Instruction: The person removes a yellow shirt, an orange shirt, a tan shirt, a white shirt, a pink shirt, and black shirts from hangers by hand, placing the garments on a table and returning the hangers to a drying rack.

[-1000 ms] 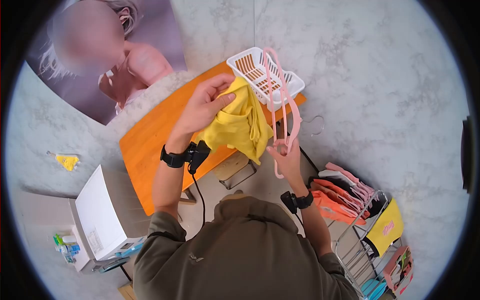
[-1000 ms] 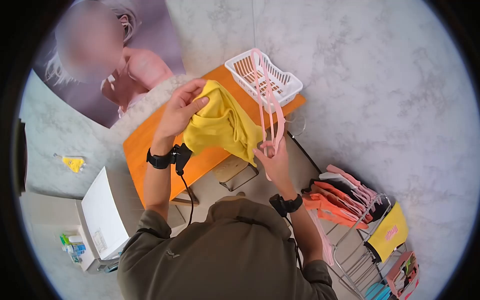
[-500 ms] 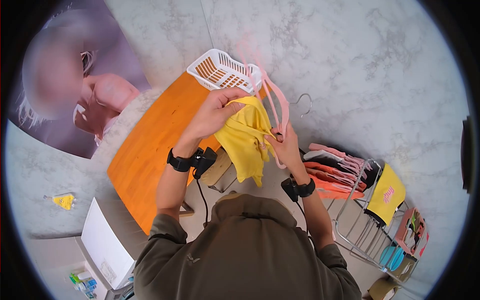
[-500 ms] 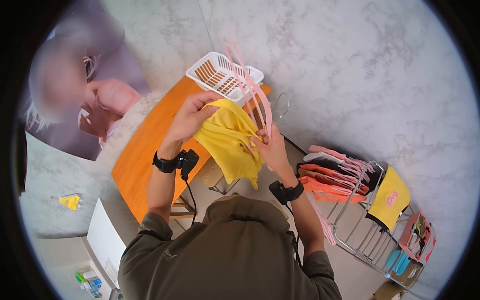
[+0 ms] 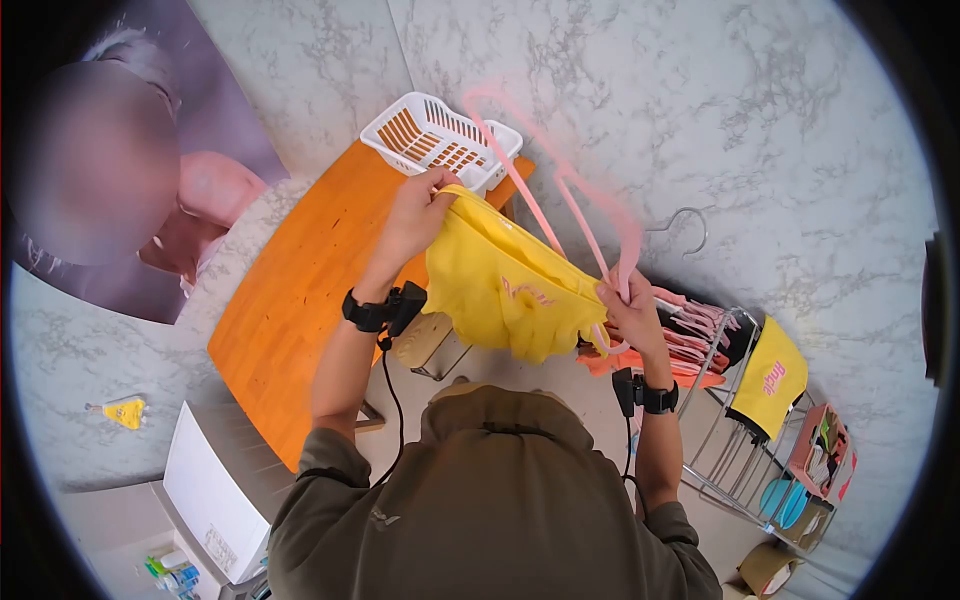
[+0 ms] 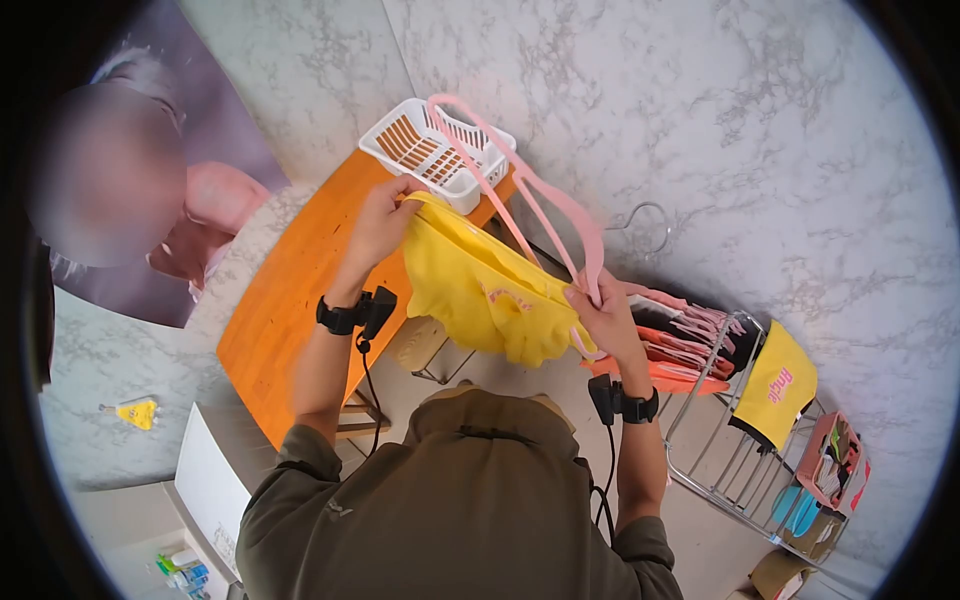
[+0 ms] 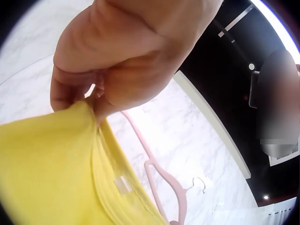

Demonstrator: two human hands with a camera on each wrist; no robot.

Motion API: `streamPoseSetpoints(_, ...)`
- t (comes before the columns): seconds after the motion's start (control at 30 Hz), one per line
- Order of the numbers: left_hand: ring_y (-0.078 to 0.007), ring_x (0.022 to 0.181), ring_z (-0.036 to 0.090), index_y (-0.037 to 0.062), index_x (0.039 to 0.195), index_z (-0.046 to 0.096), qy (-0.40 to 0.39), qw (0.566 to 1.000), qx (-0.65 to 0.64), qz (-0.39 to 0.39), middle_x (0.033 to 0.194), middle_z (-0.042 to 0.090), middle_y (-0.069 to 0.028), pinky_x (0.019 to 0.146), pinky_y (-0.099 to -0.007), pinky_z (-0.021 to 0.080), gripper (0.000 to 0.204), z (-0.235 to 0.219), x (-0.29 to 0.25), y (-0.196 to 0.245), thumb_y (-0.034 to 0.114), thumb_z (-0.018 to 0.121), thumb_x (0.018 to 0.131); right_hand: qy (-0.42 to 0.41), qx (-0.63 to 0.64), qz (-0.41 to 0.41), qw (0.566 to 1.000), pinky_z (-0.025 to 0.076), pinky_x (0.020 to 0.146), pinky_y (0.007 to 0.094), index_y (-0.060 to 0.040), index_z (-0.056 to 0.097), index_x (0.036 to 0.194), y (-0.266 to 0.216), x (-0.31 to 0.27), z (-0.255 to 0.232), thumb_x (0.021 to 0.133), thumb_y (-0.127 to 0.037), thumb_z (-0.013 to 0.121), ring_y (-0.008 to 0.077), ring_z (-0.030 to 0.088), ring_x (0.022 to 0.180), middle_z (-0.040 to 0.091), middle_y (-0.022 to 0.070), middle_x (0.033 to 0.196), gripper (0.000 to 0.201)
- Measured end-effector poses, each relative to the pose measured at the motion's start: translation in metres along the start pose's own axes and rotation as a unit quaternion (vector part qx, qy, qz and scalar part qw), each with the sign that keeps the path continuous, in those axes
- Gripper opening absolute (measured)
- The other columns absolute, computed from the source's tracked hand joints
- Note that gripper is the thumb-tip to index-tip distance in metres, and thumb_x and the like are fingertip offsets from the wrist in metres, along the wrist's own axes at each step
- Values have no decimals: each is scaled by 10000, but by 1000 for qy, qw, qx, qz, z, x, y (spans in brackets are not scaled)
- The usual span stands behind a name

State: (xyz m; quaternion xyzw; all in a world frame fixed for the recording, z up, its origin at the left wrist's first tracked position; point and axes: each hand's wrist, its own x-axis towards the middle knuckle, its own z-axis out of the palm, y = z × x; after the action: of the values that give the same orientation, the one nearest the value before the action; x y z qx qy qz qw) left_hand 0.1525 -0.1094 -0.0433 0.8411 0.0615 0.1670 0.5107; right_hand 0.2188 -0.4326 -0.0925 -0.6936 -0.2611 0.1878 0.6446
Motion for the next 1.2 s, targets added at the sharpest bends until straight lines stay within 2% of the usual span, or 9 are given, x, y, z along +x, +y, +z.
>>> streamPoseSetpoints(0.07, -84, 701, 525, -9, 875, 580, 43, 999, -2, 27, 763, 590, -12, 640, -242, 440, 73, 10, 6, -15, 4, 515, 844, -10, -7, -2, 1000, 274, 529, 200, -87, 410, 758, 9, -4, 2, 848, -35, 617, 32, 330, 602, 359, -72, 675, 231)
streamPoseSetpoints(0.13, -90, 695, 523, -4, 889, 566, 67, 981, -178, -47, 790, 579, -16, 628, -235, 436, 78, 16, 12, -24, -10, 500, 847, -14, -14, -16, 1000, 274, 529, 203, -80, 398, 729, 12, -6, 7, 838, -35, 621, 38, 320, 606, 362, -59, 655, 252)
streamPoseSetpoints(0.23, -90, 707, 530, -2, 906, 563, 89, 956, -257, -114, 820, 574, -19, 629, -227, 442, 92, 12, 21, -32, -27, 510, 834, -24, -36, -33, 999, 283, 539, 201, -74, 392, 727, 15, -13, 9, 825, -14, 622, 45, 327, 615, 380, -45, 652, 257)
streamPoseSetpoints(0.43, -89, 700, 548, -1, 859, 586, 59, 955, -235, -168, 778, 582, -24, 622, -222, 463, 87, 1, 37, -72, -48, 571, 787, -39, 10, -5, 999, 339, 577, 204, -64, 346, 671, 7, -17, 10, 784, 25, 648, 56, 393, 652, 450, -31, 674, 335)
streamPoseSetpoints(0.53, -85, 672, 548, 2, 828, 596, 90, 949, -268, -138, 748, 581, -23, 606, -216, 463, 66, 5, 33, -72, -42, 583, 781, -83, -61, 24, 994, 362, 519, 214, -78, 319, 642, 17, -15, 8, 803, -7, 640, 43, 430, 600, 552, 9, 664, 365)
streamPoseSetpoints(0.67, -76, 667, 539, 7, 819, 600, 123, 952, -249, -132, 744, 576, -16, 586, -208, 452, 53, -9, 35, -91, -27, 599, 779, -94, -56, 78, 991, 366, 484, 213, -84, 304, 615, 23, -21, 2, 809, -22, 637, 38, 453, 560, 549, 17, 614, 390)
streamPoseSetpoints(0.77, -69, 670, 518, 8, 817, 595, 50, 956, -271, -103, 741, 564, -5, 574, -198, 427, 55, -3, 34, -85, -6, 621, 771, -96, -42, 67, 992, 374, 475, 208, -94, 289, 595, 23, -18, 1, 821, -23, 627, 34, 470, 549, 484, -7, 568, 413)
streamPoseSetpoints(0.9, -72, 657, 480, 8, 794, 582, 91, 973, -199, -74, 723, 542, 4, 567, -208, 406, 82, 2, 34, -88, 11, 638, 735, -92, -48, 84, 991, 382, 470, 208, -95, 285, 596, 23, -23, -2, 834, -43, 631, 33, 455, 541, 440, -28, 560, 424)
streamPoseSetpoints(1.2, -160, 647, 564, -8, 790, 601, 100, 992, 73, 2, 683, 591, -76, 609, -281, 459, 98, -11, 22, -62, 11, 609, 694, -105, -130, 82, 983, 355, 390, 230, -71, 323, 623, 25, -23, 2, 867, -109, 612, 39, 432, 464, 406, -20, 524, 381)
